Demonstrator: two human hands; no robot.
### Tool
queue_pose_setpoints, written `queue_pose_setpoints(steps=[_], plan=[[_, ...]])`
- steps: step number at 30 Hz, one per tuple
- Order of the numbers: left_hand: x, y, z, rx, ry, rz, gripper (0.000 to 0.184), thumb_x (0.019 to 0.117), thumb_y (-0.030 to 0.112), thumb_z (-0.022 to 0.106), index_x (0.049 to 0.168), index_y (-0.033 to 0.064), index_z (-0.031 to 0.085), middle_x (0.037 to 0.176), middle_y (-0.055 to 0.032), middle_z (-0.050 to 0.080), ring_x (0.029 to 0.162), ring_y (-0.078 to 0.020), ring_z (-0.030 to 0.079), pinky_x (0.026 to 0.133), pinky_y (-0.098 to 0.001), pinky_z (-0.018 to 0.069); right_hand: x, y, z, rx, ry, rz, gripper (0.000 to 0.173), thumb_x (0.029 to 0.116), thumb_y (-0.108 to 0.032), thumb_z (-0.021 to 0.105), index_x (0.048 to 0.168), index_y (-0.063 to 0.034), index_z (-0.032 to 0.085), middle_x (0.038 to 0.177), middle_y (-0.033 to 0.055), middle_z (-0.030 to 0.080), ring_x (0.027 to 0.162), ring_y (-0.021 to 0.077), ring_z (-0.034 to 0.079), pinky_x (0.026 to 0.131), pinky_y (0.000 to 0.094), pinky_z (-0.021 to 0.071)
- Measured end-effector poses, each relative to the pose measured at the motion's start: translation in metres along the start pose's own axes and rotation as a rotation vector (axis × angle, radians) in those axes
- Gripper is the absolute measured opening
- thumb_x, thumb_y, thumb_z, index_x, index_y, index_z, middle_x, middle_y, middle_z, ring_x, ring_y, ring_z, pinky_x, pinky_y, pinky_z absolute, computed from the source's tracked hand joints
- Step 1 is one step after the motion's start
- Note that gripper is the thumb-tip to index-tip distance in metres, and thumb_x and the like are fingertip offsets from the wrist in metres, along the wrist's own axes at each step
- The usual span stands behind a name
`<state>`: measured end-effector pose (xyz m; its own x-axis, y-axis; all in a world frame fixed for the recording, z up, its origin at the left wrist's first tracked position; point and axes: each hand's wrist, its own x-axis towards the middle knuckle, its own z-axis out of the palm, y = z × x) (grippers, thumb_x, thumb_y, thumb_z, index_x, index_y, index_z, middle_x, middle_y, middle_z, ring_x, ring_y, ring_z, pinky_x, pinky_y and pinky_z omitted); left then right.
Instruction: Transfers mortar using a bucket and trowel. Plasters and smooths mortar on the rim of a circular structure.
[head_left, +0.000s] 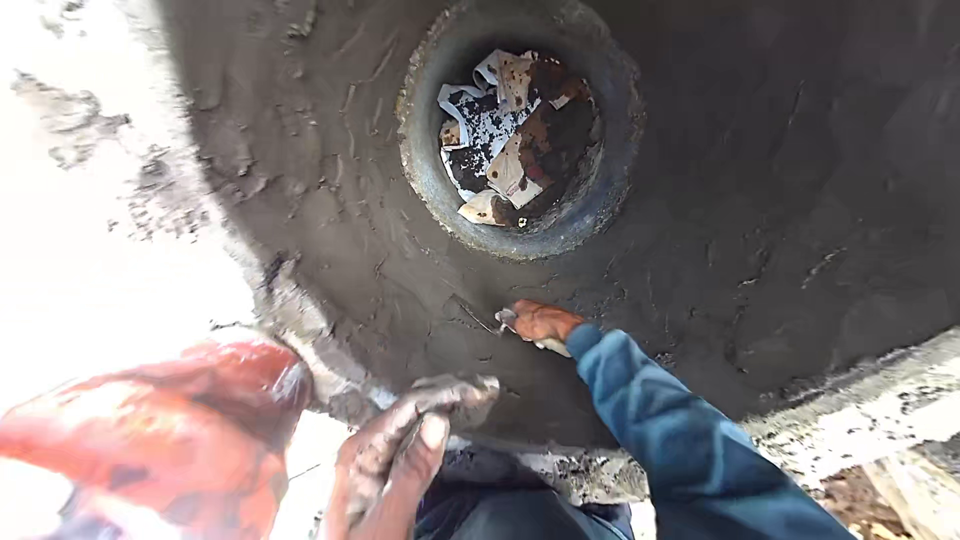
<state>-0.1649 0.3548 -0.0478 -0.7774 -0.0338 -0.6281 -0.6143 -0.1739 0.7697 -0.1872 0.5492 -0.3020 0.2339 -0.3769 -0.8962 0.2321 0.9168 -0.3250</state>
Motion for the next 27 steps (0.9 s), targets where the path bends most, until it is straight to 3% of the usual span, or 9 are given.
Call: queue_pose_setpoints(steps=[3, 7, 9, 11, 13, 18, 20, 23, 27], plan=[[-0.054, 0.053, -0.019, -0.024, -0.021, 0.157, 0.039, 0.1077, 0.040, 0.047, 0.119, 0.0133, 0.073, 0.122, -0.0055, 0.073, 0.116, -0.0213, 0.069, 0.099, -0.0388, 0.0581, -0.074, -0.002, 0.001, 0.145, 0.185, 0.010, 0.044, 0.1122, -0.039, 0.040, 0.134, -0.0084, 0.062, 0.101, 0.0166, 0.064, 0.079, 0.0256, 0.061, 0.076, 0.0465, 0.0520], [-0.125, 0.099, -0.071, 0.157, 0.360, 0.466, 0.042, 0.1049, 0.049, 0.045, 0.112, 0.0200, 0.075, 0.112, 0.0021, 0.075, 0.111, -0.0160, 0.069, 0.099, -0.0351, 0.0547, -0.168, -0.025, 0.003, 0.200, 0.561, -0.138, 0.039, 0.1113, -0.037, 0.042, 0.129, -0.0090, 0.064, 0.083, 0.0098, 0.062, 0.062, 0.0193, 0.058, 0.059, 0.0418, 0.0529], [-0.138, 0.079, -0.105, 0.430, 0.553, 0.512, 0.048, 0.1073, 0.050, 0.041, 0.120, 0.0159, 0.073, 0.125, -0.0015, 0.073, 0.121, -0.0183, 0.066, 0.105, -0.0379, 0.0532, -0.210, -0.044, 0.013, 0.209, 0.729, -0.304, 0.040, 0.1078, -0.041, 0.040, 0.111, -0.0093, 0.064, 0.068, -0.0001, 0.056, 0.050, 0.0112, 0.054, 0.047, 0.0326, 0.0497], [-0.133, 0.043, -0.136, 0.805, 0.551, 0.268, 0.056, 0.1071, 0.047, 0.042, 0.138, 0.0042, 0.063, 0.140, -0.0125, 0.064, 0.133, -0.0241, 0.059, 0.113, -0.0445, 0.0468, -0.246, -0.070, 0.028, 0.168, 0.800, -0.461, 0.038, 0.1028, -0.046, 0.040, 0.101, -0.0141, 0.061, 0.064, -0.0081, 0.053, 0.047, 0.0041, 0.052, 0.042, 0.0253, 0.0476], [-0.128, 0.016, -0.155, 0.988, 0.435, 0.020, 0.064, 0.1047, 0.050, 0.045, 0.150, 0.0039, 0.051, 0.150, -0.0160, 0.055, 0.141, -0.0307, 0.051, 0.118, -0.0540, 0.0381, -0.280, -0.109, 0.050, -0.021, 0.847, -0.596, 0.042, 0.1007, -0.050, 0.041, 0.103, -0.0148, 0.064, 0.066, -0.0089, 0.055, 0.049, 0.0023, 0.052, 0.043, 0.0242, 0.0460], [-0.159, 0.003, -0.179, 0.927, 0.864, 0.447, 0.042, 0.1018, 0.025, 0.055, 0.138, 0.0043, 0.063, 0.144, -0.0113, 0.061, 0.137, -0.0265, 0.055, 0.114, -0.0482, 0.0451, -0.330, -0.233, 0.104, -0.574, 0.786, -0.760, 0.039, 0.1041, -0.047, 0.047, 0.117, -0.0150, 0.064, 0.071, -0.0071, 0.057, 0.059, 0.0035, 0.056, 0.053, 0.0259, 0.0499], [-0.163, -0.002, -0.200, 0.881, 1.062, 0.498, 0.045, 0.1018, 0.024, 0.055, 0.141, 0.0020, 0.059, 0.148, -0.0156, 0.056, 0.141, -0.0299, 0.051, 0.117, -0.0489, 0.0412, -0.325, -0.280, 0.127, -0.868, 0.900, -0.706, 0.030, 0.1039, -0.040, 0.053, 0.111, -0.0149, 0.067, 0.072, -0.0003, 0.062, 0.060, 0.0156, 0.061, 0.053, 0.0363, 0.0515], [-0.160, -0.016, -0.230, 0.673, 1.138, 0.306, 0.055, 0.1037, 0.034, 0.053, 0.150, 0.0047, 0.049, 0.150, -0.0177, 0.053, 0.139, -0.0308, 0.052, 0.116, -0.0508, 0.0401, -0.291, -0.340, 0.175, -1.281, 1.064, -0.389, 0.020, 0.1000, -0.021, 0.059, 0.106, -0.0057, 0.070, 0.086, 0.0155, 0.067, 0.072, 0.0340, 0.068, 0.057, 0.0472, 0.0535], [-0.146, -0.041, -0.255, 0.355, 1.034, 0.240, 0.049, 0.1060, 0.034, 0.051, 0.146, 0.0055, 0.053, 0.132, -0.0196, 0.065, 0.120, -0.0300, 0.065, 0.105, -0.0526, 0.0483, -0.231, -0.382, 0.209, -1.263, 0.848, -0.076, 0.022, 0.1006, 0.001, 0.051, 0.115, 0.0100, 0.065, 0.109, 0.0280, 0.065, 0.103, 0.0433, 0.066, 0.080, 0.0534, 0.0551]])
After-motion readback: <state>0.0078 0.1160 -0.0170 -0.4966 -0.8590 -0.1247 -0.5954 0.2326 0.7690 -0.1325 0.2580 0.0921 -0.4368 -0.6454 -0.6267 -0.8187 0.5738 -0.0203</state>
